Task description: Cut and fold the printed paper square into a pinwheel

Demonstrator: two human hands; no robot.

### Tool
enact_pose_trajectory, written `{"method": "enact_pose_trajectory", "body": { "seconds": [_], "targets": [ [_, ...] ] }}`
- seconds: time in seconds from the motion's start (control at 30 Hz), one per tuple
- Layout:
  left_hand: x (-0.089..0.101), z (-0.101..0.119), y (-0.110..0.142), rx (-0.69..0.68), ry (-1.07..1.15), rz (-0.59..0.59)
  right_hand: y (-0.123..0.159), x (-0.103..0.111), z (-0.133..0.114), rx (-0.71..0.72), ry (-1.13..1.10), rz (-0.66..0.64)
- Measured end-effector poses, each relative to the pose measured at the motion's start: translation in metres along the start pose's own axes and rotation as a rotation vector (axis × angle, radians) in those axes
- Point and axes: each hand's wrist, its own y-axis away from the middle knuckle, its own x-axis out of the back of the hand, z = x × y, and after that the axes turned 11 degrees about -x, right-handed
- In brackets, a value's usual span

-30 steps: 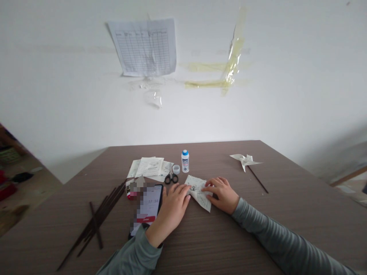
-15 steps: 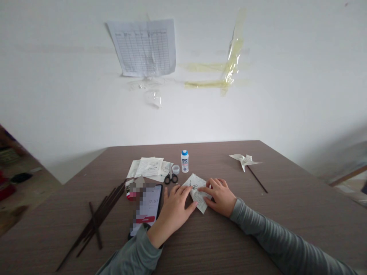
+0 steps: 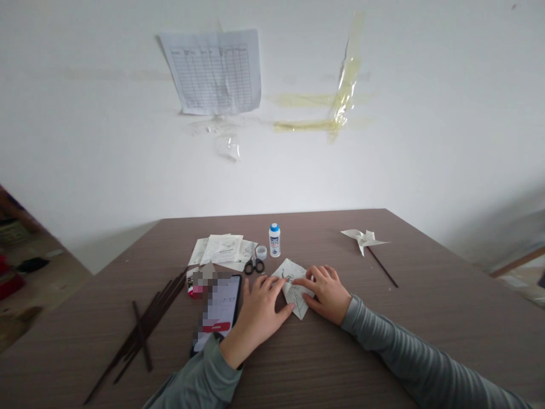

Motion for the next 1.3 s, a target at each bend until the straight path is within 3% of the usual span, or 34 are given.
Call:
{"method": "enact_pose_trajectory", "body": {
  "seconds": [0.23,0.77,1.07,1.3],
  "targets": [
    [-0.001,-0.002,0.002,-0.010,-0.013,0.024,0.000,0.013,-0.001,0.035,0.014,-0.038],
    [-0.001,-0.001,0.002,-0.008,-0.039,0.025,0.003,0.004,-0.003,-0.021,-0.002,-0.005],
    [-0.002,0.000,0.001,-0.005,-0.022,0.034,0.003,0.016,-0.002,-0.002,-0.020,-0.069],
    [-0.003,0.000,0.001,-0.036,-0.034,0.057,0.002,0.003,-0.003,-0.023,-0.028,0.002]
  ]
}}
